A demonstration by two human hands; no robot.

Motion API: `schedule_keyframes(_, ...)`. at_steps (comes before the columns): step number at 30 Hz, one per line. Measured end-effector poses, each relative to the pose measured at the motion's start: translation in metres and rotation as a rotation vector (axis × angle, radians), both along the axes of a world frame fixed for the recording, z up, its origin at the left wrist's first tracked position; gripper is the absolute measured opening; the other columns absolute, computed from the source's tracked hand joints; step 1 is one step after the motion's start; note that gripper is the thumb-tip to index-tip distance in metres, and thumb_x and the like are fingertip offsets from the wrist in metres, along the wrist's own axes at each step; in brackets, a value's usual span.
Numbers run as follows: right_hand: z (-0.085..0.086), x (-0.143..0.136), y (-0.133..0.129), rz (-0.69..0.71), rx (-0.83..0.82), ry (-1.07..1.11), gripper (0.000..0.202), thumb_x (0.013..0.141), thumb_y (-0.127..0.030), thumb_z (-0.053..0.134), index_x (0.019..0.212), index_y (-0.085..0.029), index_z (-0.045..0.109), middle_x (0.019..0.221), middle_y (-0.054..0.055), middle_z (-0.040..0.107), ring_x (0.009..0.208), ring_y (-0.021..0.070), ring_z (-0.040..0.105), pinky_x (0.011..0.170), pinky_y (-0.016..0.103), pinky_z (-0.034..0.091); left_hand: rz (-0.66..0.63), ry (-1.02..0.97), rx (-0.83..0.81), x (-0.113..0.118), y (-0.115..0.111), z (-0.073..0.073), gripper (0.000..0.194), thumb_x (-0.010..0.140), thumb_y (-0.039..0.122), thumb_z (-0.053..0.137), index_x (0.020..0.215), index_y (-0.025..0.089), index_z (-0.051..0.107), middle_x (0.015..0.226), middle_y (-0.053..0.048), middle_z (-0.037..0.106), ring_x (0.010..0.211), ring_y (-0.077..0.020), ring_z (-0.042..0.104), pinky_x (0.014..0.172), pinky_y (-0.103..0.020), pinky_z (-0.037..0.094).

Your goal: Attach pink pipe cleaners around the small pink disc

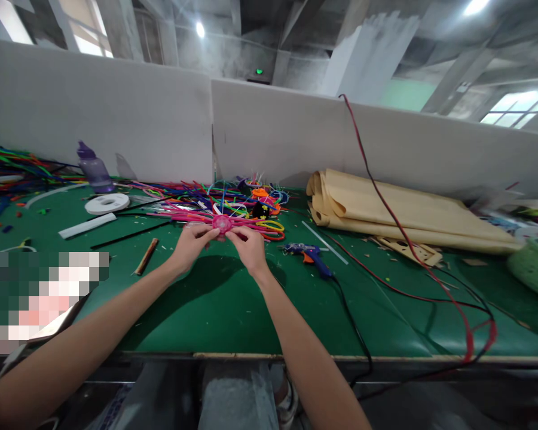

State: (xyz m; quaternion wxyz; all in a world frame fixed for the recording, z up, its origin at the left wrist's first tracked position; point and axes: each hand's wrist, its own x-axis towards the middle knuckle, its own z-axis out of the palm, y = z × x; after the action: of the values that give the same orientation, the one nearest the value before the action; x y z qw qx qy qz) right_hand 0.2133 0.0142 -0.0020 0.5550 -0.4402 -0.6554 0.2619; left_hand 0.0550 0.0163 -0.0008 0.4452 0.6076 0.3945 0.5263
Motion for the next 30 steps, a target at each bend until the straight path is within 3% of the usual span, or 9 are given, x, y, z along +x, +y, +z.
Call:
schedule_keyframes(3, 0.001, 0.001, -0.001, 0.028, -0.061, 0.035, 0.021, 0.071, -0.037, 0.063, 0.069, -0.016, 0.067, 0.068, 0.002, 0.063, 0.062, 0.0144, 0.053, 0.062, 0.027, 0.041, -0.07, -0.14, -0.128, -0.003, 0.002, 0.001, 0.036, 0.069, 0.044, 0.068, 0.091, 0.016, 0.071, 0.084, -0.008, 0.071, 0.075, -0.0184, 0.064, 0.056, -0.024, 0.04)
schedule_keyframes(6, 0.004, 0.001, -0.002, 0.056, -0.098, 0.037, 0.021, 0.07, -0.037, 0.064, 0.065, -0.016, 0.064, 0.064, 0.0, 0.059, 0.058, 0.0122, 0.047, 0.059, 0.027, 0.038, -0.1, -0.158, -0.187, -0.007, 0.004, 0.003, 0.034, 0.063, 0.042, 0.073, 0.086, 0.016, 0.071, 0.083, -0.008, 0.071, 0.078, -0.0185, 0.064, 0.06, -0.025, 0.041)
schedule_keyframes(21, 0.009, 0.004, -0.002, 0.088, -0.125, 0.014, 0.022, 0.07, -0.039, 0.062, 0.068, -0.017, 0.061, 0.061, -0.001, 0.053, 0.057, 0.0118, 0.041, 0.058, 0.027, 0.034, -0.109, -0.204, -0.174, -0.006, 0.006, 0.003, 0.034, 0.062, 0.043, 0.074, 0.083, 0.017, 0.07, 0.077, -0.006, 0.07, 0.074, -0.0171, 0.064, 0.06, -0.025, 0.038)
schedule_keyframes(30, 0.01, 0.006, -0.004, 0.169, -0.028, -0.01, 0.025, 0.072, -0.039, 0.064, 0.06, -0.017, 0.058, 0.069, 0.0, 0.054, 0.066, 0.0135, 0.047, 0.063, 0.027, 0.036, -0.139, -0.117, -0.134, -0.008, 0.003, 0.007, 0.03, 0.065, 0.041, 0.072, 0.081, 0.015, 0.07, 0.078, -0.007, 0.07, 0.074, -0.0174, 0.064, 0.062, -0.027, 0.039)
